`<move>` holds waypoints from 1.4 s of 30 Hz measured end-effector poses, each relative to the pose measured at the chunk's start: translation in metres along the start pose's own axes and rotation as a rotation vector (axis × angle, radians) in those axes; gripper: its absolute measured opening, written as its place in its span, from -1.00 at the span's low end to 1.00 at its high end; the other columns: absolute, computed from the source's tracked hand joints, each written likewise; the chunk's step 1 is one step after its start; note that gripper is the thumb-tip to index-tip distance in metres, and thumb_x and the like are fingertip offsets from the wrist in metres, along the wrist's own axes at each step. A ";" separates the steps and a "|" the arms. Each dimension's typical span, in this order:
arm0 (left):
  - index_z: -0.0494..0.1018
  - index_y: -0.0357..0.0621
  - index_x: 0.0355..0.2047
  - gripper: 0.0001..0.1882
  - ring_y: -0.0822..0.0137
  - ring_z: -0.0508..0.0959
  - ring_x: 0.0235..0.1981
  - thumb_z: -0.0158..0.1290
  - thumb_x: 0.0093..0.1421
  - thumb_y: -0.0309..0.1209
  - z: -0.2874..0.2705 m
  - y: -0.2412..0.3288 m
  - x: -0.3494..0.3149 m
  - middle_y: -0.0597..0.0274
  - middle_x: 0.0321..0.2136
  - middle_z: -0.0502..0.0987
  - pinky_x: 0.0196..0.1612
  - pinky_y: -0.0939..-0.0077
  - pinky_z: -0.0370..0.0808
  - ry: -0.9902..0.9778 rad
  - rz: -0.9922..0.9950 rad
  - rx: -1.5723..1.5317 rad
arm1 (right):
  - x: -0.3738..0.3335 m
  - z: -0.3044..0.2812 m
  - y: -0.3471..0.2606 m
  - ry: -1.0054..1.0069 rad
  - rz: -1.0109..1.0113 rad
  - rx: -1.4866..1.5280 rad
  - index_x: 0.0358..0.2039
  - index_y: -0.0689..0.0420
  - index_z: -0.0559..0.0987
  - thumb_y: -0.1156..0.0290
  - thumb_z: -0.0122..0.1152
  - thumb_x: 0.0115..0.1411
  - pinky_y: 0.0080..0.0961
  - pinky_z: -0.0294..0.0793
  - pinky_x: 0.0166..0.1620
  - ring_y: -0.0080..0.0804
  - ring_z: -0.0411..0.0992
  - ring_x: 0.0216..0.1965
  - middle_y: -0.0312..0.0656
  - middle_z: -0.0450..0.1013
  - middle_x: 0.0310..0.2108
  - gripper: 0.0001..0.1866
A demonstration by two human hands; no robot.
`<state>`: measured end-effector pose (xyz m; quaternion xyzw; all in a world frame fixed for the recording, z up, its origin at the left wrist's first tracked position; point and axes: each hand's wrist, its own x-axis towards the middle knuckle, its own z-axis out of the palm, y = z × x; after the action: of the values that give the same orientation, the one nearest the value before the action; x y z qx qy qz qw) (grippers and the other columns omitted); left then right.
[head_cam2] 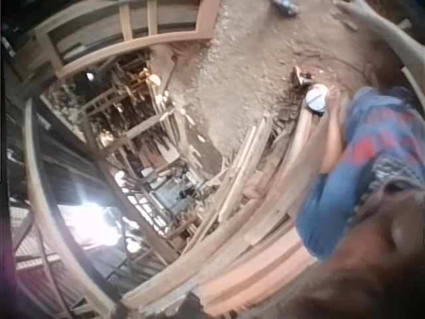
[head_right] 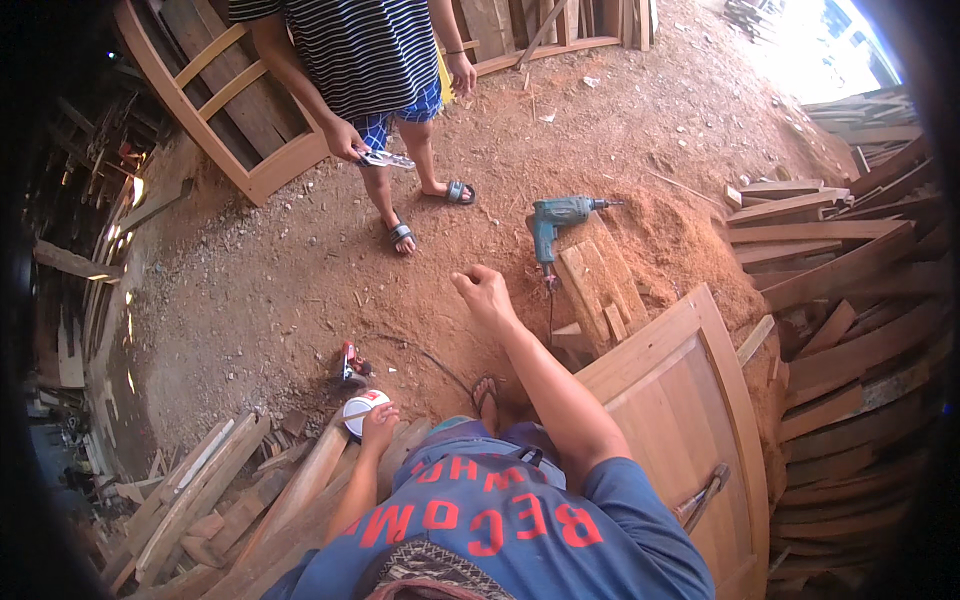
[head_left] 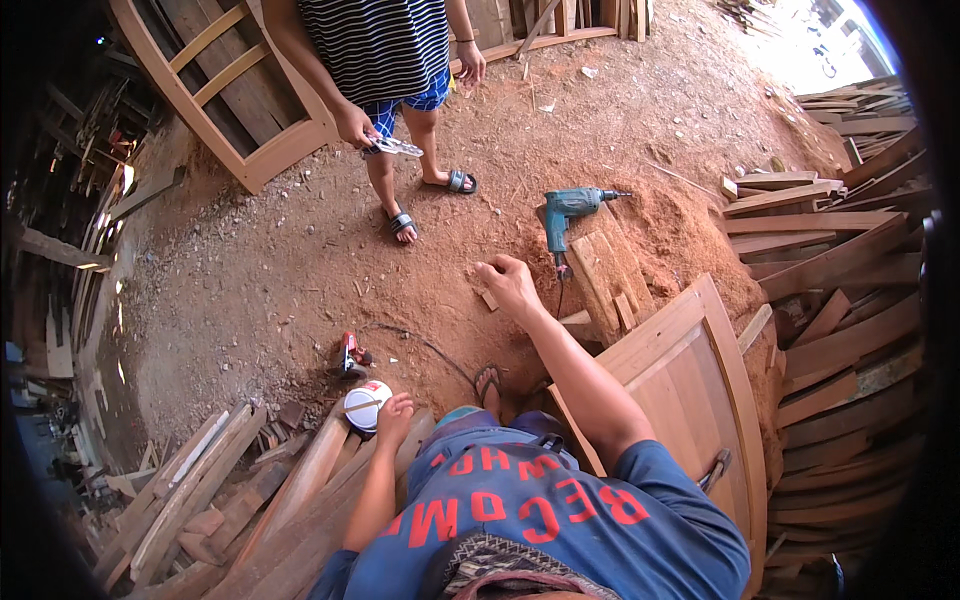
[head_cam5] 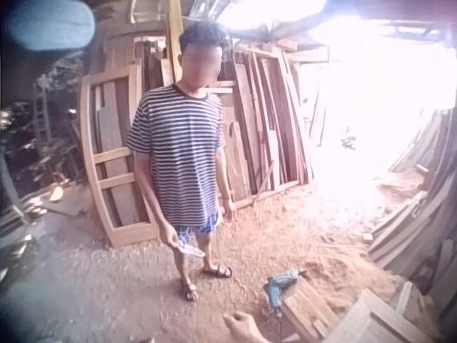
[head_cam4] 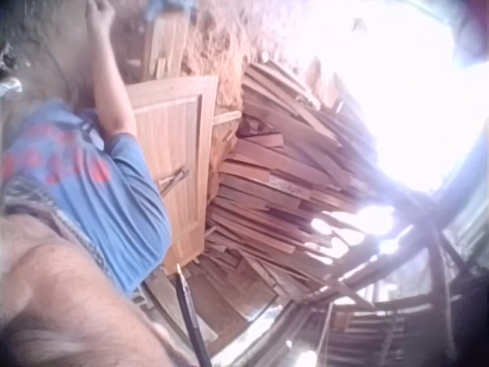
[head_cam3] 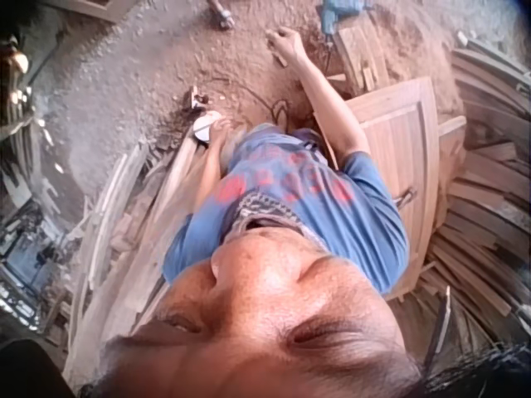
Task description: The person uses a hammer and chisel to carve a recess into a wooden door panel. They then use a drill with a mortising attachment to create a hole for a handle, guided by a metal template provided by another person.
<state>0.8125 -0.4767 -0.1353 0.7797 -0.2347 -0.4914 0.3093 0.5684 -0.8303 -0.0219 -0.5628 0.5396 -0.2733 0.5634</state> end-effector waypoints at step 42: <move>0.54 -0.29 0.27 -0.48 0.28 0.71 0.00 0.16 0.29 -0.51 0.023 -0.019 0.007 0.03 0.01 0.73 0.10 0.40 0.63 0.011 -0.088 0.081 | 0.089 -0.141 -0.231 -0.050 -0.192 0.963 -0.02 0.24 0.66 0.45 0.31 0.45 -0.47 0.68 -0.25 -0.48 0.63 -0.31 -0.24 0.65 -0.25 -0.83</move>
<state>0.7955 -0.4734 -0.1607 0.8036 -0.2184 -0.4904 0.2569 0.5320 -1.0098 0.1968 -0.2917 0.2841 -0.5289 0.7446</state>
